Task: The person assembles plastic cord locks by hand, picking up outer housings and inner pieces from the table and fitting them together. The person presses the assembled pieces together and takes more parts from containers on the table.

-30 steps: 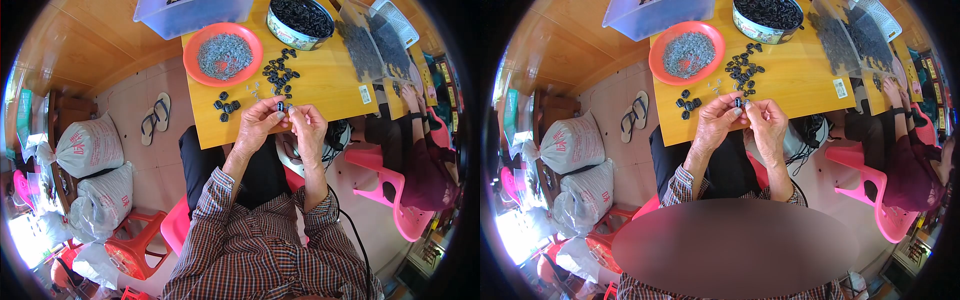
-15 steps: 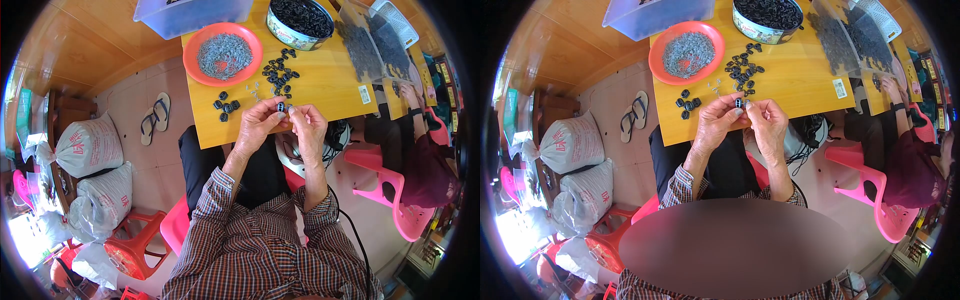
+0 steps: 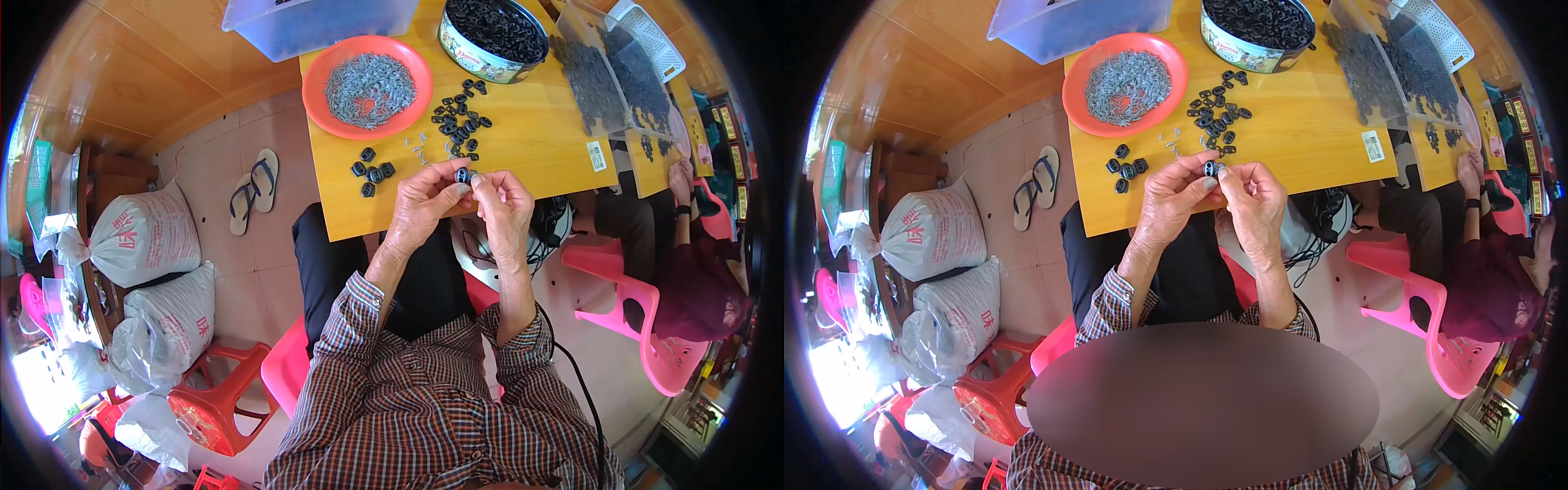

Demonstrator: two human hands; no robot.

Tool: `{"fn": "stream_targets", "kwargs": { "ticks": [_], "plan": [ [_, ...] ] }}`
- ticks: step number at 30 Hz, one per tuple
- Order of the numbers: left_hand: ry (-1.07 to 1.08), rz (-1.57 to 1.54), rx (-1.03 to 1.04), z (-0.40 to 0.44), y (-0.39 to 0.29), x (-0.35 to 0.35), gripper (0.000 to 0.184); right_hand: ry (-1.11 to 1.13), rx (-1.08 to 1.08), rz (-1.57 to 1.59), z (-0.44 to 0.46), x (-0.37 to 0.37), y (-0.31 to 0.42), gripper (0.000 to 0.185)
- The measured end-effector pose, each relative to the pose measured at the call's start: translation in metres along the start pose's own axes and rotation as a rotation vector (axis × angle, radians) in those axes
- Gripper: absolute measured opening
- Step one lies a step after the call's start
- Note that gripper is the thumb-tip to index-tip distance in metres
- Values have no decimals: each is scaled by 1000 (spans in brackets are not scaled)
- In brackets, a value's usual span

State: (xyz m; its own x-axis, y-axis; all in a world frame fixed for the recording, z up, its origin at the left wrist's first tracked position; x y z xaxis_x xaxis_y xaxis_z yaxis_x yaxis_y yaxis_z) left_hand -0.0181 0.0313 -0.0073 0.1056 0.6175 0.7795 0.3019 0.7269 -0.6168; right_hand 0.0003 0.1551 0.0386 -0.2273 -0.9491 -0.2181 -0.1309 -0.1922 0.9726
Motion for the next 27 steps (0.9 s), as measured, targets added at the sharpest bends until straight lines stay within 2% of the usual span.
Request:
{"fn": "stream_targets", "kwargs": {
  "ticks": [18, 27],
  "plan": [
    [13, 40, -2, -1, -1, 2, 33, 31, 33, -8, 3, -2, -5, 16],
    [80, 85, 62, -1, 1, -2, 32, 252, 220, 272, 14, -13, -19, 11]
  ]
}}
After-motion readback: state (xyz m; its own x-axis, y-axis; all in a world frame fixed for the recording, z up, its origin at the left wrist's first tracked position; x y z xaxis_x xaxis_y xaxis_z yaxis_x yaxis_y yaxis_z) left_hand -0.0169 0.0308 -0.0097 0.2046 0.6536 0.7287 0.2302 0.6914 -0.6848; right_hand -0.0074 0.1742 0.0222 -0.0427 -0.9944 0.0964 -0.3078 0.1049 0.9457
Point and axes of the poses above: each hand's wrist, its own z-axis towards the middle knuckle, its own x-axis out of the palm, y = z × x, the point moved 3 cm from there along z, towards the middle knuckle, and after that the axes turned 14 degrees about -z, right-handed, at the moved point
